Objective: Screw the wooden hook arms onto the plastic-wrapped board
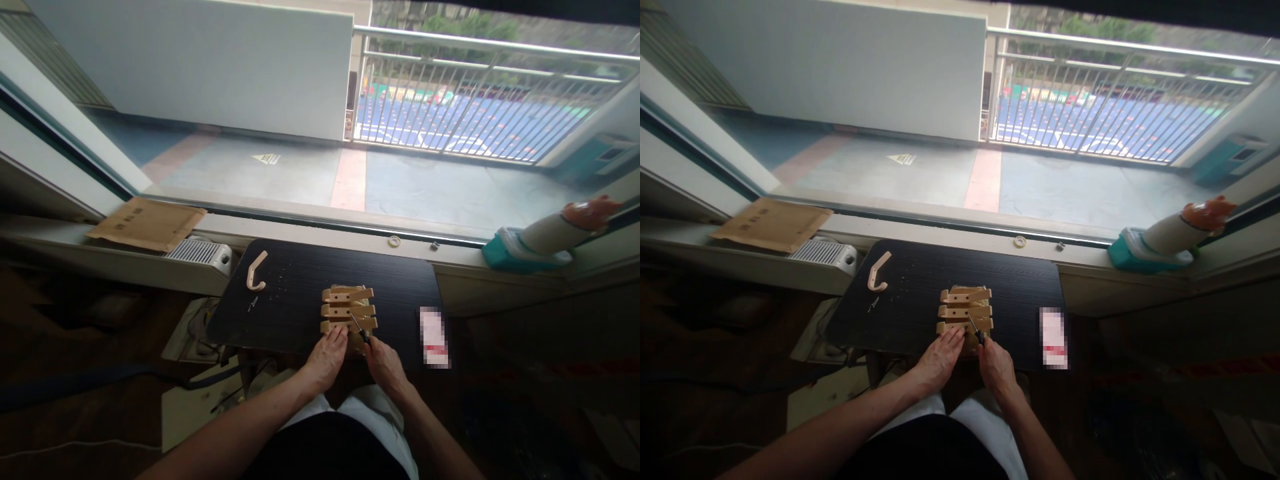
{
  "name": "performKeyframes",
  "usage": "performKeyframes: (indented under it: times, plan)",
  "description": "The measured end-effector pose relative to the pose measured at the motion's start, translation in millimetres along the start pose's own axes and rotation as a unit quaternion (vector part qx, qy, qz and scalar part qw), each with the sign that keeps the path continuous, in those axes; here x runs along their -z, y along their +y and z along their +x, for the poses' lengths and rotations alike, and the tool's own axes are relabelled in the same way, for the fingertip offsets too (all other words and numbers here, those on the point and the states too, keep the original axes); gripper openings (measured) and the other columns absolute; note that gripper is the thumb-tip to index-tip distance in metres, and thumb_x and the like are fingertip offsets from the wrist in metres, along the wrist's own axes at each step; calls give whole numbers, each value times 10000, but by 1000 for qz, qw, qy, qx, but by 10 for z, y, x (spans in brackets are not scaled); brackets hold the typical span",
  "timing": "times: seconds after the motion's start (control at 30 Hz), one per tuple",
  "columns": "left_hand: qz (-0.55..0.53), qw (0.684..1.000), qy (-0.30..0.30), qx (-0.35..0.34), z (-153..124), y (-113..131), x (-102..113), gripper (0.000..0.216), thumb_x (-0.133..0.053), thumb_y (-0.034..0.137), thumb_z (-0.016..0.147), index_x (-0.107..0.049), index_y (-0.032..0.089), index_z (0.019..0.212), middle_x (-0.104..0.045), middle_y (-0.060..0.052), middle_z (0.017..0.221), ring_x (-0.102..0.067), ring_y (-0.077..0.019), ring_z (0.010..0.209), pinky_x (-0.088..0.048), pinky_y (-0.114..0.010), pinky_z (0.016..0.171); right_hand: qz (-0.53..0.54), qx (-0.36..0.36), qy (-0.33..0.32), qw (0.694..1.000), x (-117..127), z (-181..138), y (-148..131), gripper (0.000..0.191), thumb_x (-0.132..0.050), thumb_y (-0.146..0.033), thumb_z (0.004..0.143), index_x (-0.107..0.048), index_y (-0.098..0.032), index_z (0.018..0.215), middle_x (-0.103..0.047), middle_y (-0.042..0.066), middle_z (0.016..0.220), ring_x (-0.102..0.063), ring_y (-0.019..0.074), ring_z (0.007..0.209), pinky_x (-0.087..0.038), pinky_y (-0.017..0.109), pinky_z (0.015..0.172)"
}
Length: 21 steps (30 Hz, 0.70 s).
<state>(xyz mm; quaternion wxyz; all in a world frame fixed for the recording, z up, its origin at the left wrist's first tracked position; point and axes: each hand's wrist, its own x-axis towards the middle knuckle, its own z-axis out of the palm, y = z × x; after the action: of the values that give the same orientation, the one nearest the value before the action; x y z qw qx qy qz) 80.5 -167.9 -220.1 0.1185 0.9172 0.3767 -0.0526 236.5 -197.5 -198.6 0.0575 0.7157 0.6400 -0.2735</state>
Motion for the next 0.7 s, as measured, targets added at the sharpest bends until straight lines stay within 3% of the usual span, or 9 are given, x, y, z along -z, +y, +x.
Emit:
performKeyframes:
  times: [0.13, 0.27, 0.4, 0.5, 0.57, 0.63, 0.7]
  plan:
    - [-1, 1000, -5, 8, 3, 6, -17, 489, -355, 145, 840, -422, 65, 1318, -408, -147, 1409, -334, -250, 1318, -313, -386, 1059, -16, -7, -26, 1000, 8, 8, 21, 263, -340, -256, 938, -579, -162, 995, -696, 95, 933, -655, 194, 863, -413, 254, 700]
    - [-11, 1000, -11, 6, 7, 5, -6, 476, -345, 150, 848, -438, 65, 1308, -415, -138, 1406, -324, -251, 1322, -326, -377, 1048, -17, 6, 1, 1000, 42, 10, 37, 271, -326, -246, 938, -578, -164, 996, -689, 95, 953, -649, 190, 874, -413, 256, 709]
    - [-14, 1000, -9, 7, 10, 2, 2, 476, -353, 160, 847, -441, 67, 1305, -425, -136, 1398, -336, -258, 1314, -323, -380, 1047, -17, 9, -17, 1000, 57, 12, 40, 255, -354, -250, 925, -589, -161, 968, -695, 107, 921, -654, 197, 851, -414, 264, 702]
    - [-15, 1000, -10, 2, 11, -1, -2, 479, -352, 163, 847, -436, 66, 1309, -422, -137, 1400, -342, -256, 1309, -317, -375, 1050, -10, 8, 19, 1000, 53, 27, 19, 288, -320, -251, 934, -592, -171, 987, -688, 101, 960, -645, 190, 879, -412, 259, 716]
    - [-13, 1000, -14, 3, 7, -5, 0, 489, -357, 167, 843, -427, 57, 1315, -413, -145, 1405, -327, -257, 1318, -303, -384, 1059, -11, 1, -5, 1000, 54, 27, 6, 276, -350, -240, 918, -609, -159, 966, -692, 113, 928, -649, 199, 854, -414, 266, 702]
    - [-16, 1000, -24, 5, -3, -10, 12, 502, -375, 182, 835, -423, 51, 1317, -381, -150, 1427, -296, -264, 1336, -294, -396, 1066, 6, -4, -20, 1000, 83, 11, 25, 266, -388, -259, 902, -632, -155, 928, -694, 118, 891, -648, 206, 831, -418, 275, 699]
    - [-23, 999, -35, 4, -18, -13, 31, 526, -410, 213, 820, -420, 47, 1319, -341, -149, 1453, -267, -272, 1351, -288, -402, 1071, 77, -14, 15, 997, 152, -21, 83, 294, -390, -316, 900, -648, -177, 926, -691, 89, 842, -639, 197, 804, -426, 275, 698]
